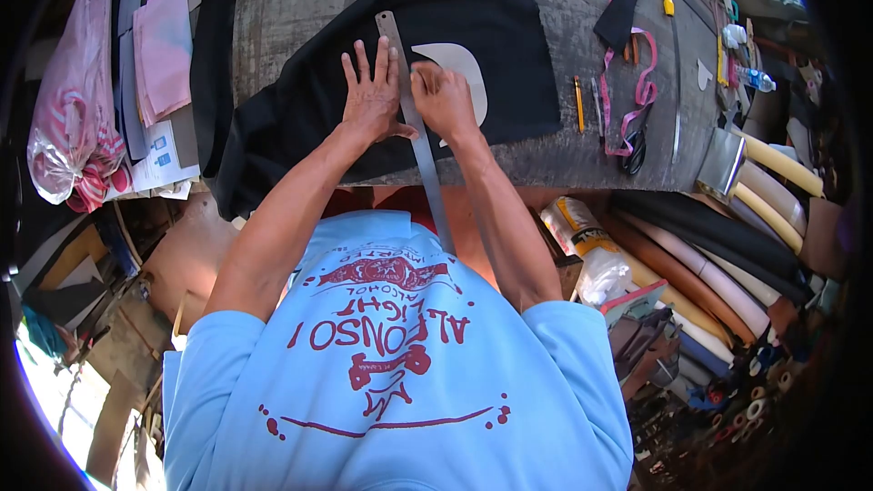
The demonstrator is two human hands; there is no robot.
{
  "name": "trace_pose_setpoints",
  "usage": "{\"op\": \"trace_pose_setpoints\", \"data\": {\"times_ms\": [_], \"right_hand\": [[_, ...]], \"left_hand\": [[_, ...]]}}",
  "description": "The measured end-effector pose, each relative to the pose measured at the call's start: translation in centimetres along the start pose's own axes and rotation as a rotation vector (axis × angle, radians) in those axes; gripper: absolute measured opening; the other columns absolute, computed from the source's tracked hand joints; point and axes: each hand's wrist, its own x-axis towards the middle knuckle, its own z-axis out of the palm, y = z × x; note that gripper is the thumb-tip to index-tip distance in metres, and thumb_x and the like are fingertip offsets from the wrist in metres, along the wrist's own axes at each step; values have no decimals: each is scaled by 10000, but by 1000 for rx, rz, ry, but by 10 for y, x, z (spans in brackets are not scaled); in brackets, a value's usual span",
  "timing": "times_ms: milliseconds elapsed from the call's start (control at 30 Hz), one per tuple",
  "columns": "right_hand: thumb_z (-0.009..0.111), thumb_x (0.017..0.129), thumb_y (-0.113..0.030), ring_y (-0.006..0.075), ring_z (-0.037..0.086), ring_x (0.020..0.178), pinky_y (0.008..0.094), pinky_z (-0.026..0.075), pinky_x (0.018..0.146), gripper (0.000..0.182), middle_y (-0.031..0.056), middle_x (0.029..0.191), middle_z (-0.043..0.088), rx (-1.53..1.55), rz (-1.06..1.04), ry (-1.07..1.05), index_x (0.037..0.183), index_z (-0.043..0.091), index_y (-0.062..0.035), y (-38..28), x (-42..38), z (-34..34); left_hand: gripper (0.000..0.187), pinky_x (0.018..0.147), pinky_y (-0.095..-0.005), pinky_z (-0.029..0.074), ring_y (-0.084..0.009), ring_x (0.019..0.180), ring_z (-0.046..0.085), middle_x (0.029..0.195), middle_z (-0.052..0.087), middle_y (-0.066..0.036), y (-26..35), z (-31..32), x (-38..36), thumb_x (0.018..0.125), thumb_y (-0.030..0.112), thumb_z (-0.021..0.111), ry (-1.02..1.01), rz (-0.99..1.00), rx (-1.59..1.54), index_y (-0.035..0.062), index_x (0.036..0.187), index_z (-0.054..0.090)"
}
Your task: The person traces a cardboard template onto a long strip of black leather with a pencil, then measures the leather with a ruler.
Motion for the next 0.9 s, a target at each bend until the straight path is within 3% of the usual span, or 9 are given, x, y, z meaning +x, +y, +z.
{"op": "trace_pose_setpoints", "data": {"times_ms": [33,100,233,433,533,600,667,767,900], "right_hand": [[632,906,-118,408,673,754,413,534,682,206,224,804,689,8,53,-35,1039,702,23,-6,-17,-6],[642,909,-109,390,675,763,421,527,701,203,221,845,697,72,135,-34,1051,700,24,-3,-56,-10],[685,888,-32,319,655,785,387,513,685,225,175,905,710,-7,-74,65,1109,693,7,24,-160,-13],[681,889,-2,293,651,867,357,528,751,225,158,933,692,68,139,-7,1112,680,26,16,-182,-22],[643,892,32,322,652,955,367,534,773,246,189,976,681,19,-182,190,1137,665,20,16,-186,-21],[547,890,78,348,644,1015,372,526,829,280,204,1006,682,-40,-63,265,1145,647,15,14,-208,-25],[486,863,77,355,648,1061,376,515,894,373,203,1056,689,-114,118,275,1203,621,3,36,-241,-14],[638,906,-123,356,675,967,384,530,866,321,197,1014,701,86,612,-91,1205,629,-7,50,-280,7],[742,839,-207,322,696,930,380,538,844,382,158,1002,716,139,632,72,1173,654,-44,36,-294,10]], "left_hand": [[1488,1144,-710,52,-598,1457,9,1630,26,-290,1,1,-1,464,703,855,-5,-4,-1,-89,1537,193],[1501,1147,-707,46,-594,1459,2,1635,13,-282,2,2,-3,456,711,849,-7,-13,-8,-89,1538,186],[1527,1149,-705,39,-585,1464,-12,1642,-3,-268,1,3,-3,436,731,836,-9,-22,-19,-87,1542,174],[1544,1151,-700,20,-581,1465,-48,1640,-16,-273,0,6,-1,439,749,829,-14,-8,-24,-94,1543,156],[1527,1156,-691,13,-572,1467,-69,1640,-22,-271,-4,5,-5,461,751,827,-1,19,-53,-95,1543,158],[1520,1161,-683,5,-565,1468,-92,1642,-31,-264,-6,4,-8,475,755,825,3,30,-67,-93,1545,155],[1467,1168,-672,7,-553,1474,-88,1642,-27,-263,-8,1,-8,527,739,815,17,47,-87,-92,1544,161],[1253,1190,-630,29,-506,1497,-47,1641,5,-260,-15,20,-9,682,645,774,154,64,-165,-97,1524,216],[789,1227,-532,70,-437,1519,49,1636,66,-258,-27,32,-10,881,334,691,349,83,-376,-84,1457,351]]}}
